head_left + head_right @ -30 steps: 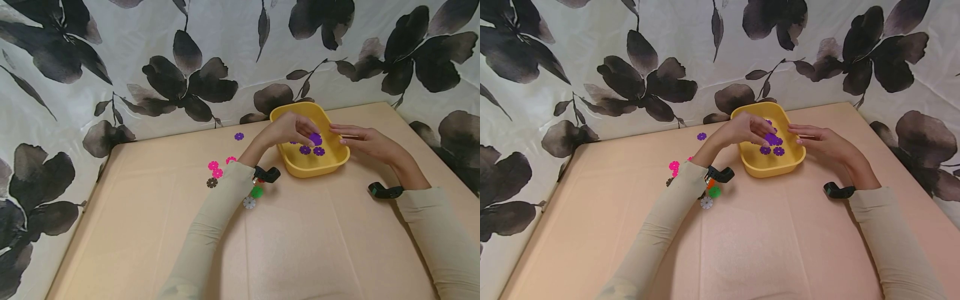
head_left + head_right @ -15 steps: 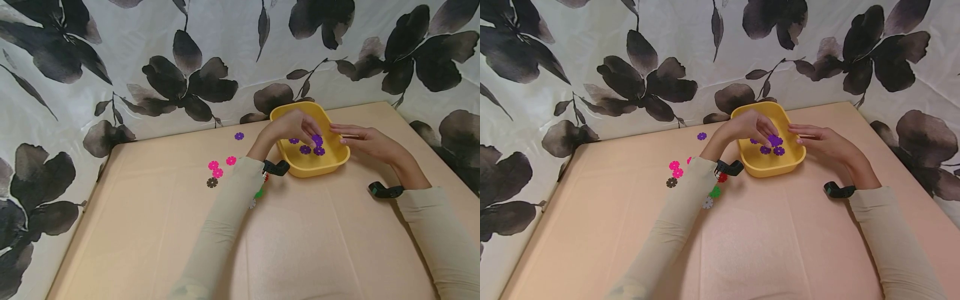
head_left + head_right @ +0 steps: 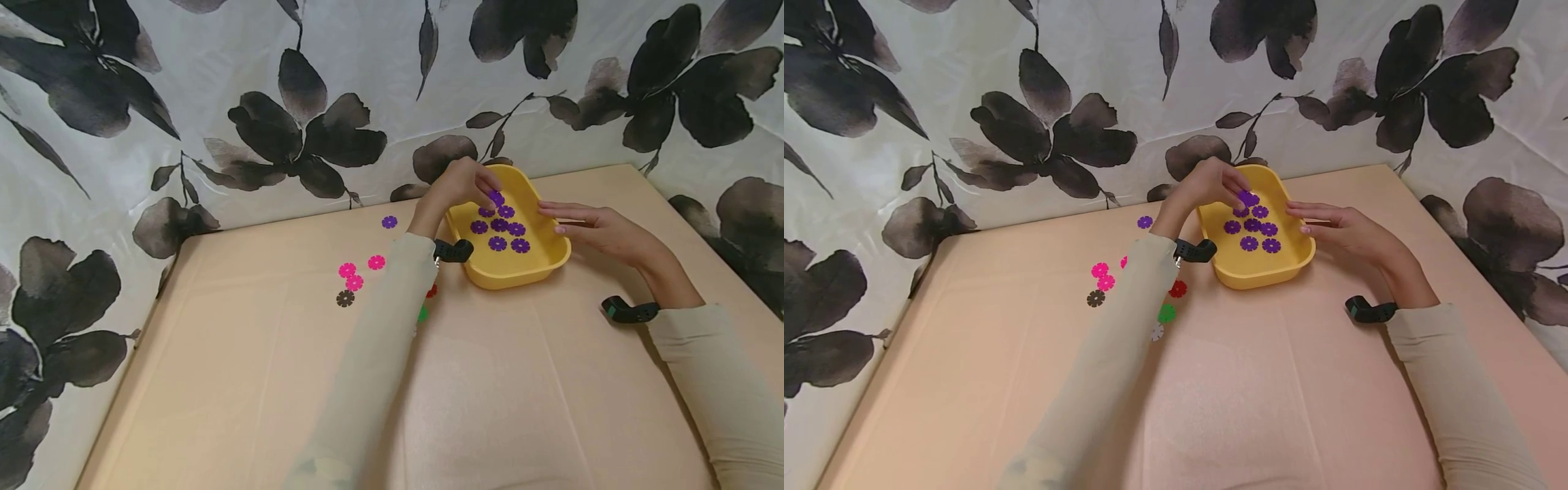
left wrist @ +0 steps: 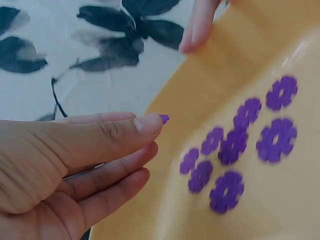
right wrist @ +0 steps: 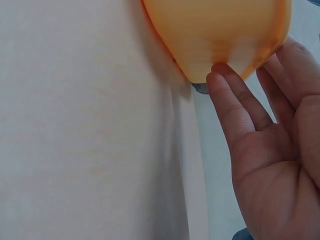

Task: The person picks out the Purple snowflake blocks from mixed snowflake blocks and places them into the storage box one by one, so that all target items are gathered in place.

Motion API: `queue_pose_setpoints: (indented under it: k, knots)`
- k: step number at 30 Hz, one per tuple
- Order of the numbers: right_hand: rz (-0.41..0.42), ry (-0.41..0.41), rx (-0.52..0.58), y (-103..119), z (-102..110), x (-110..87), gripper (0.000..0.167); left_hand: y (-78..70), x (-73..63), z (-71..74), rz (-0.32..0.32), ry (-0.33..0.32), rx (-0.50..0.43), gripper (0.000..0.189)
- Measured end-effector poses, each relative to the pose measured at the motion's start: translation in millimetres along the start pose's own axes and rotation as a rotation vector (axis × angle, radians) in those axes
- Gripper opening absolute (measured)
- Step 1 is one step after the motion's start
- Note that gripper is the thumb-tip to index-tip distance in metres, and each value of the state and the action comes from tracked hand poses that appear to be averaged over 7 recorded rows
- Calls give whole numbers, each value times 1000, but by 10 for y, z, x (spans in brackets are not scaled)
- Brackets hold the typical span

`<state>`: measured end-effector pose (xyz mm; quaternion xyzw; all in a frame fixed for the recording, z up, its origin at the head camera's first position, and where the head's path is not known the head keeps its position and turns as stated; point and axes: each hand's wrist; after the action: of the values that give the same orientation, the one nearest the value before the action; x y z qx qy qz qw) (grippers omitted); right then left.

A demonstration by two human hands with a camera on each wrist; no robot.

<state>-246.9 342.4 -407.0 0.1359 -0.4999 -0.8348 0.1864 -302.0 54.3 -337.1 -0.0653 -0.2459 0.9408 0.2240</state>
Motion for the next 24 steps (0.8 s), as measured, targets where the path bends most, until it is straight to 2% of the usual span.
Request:
queue_pose_setpoints:
  k: [4, 9, 17, 24]
  knots:
    - [-3, 5, 3, -4, -3, 10, 54, 103, 76, 59, 6, -14, 42, 31]
    - [-3, -1, -3, 3, -3, 13, 54, 172, 161, 147, 15, 16, 120, 32]
    - [-2, -3, -4, 4, 4, 17, 54, 187, 265, 281, 31, 50, 191, 29]
    - [-11, 1, -5, 8, -11, 38, 55, 204, 280, 274, -4, 19, 224, 29]
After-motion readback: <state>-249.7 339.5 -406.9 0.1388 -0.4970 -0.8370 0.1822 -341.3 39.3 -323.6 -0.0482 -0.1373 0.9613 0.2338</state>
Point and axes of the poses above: each hand's wrist, its own x-axis towards the middle knuckle, its own z-axis out of the back of the hand, y = z × x, and after that the axes turned 11 degrees about x, right-handed
